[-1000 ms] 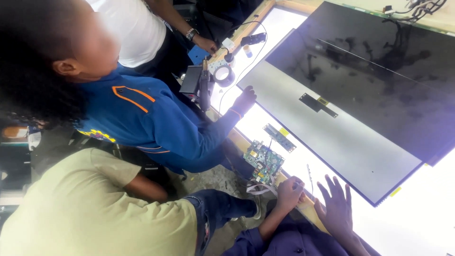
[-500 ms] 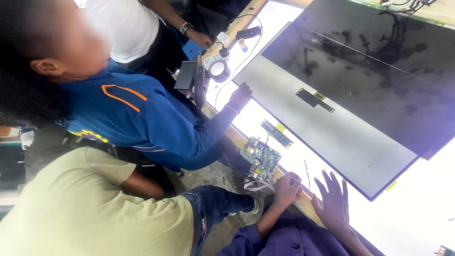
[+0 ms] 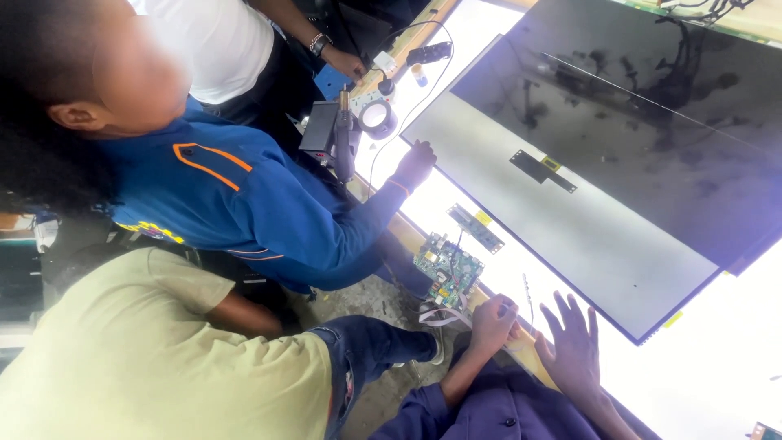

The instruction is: Technicians are repairing a circuit board by connecting ribbon cables and testing it with an LCD panel on a light table.

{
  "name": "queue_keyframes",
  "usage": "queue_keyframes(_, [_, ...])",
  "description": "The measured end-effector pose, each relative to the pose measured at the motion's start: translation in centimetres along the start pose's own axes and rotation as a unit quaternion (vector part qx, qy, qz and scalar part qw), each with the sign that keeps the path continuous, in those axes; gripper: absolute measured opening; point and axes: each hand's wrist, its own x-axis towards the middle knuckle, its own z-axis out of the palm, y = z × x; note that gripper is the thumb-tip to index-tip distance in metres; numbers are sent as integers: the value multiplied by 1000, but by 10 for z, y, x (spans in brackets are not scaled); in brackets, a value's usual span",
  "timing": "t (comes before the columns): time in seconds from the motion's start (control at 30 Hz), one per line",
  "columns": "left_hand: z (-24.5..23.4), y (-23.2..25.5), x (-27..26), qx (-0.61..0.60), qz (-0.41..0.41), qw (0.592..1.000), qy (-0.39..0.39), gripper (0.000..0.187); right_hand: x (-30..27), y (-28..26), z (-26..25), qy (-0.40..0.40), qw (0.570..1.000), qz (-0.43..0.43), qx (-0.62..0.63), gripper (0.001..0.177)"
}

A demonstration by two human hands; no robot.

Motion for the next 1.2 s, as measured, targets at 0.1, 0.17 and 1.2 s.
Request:
queue_keyframes(0.1, [0,1,0,0,-14,1000,-4,14,1,-2,-3,18,1000,-4,8,49])
queue_keyframes(0.17, [1,-1,1,3,-10,1000,-1,15,1,-1,-2,12,1000,-2,8,49])
queue_keyframes(1.2, [25,-37,32,60,170,983,47,26,10,-12,-6,35,999,13,7,50])
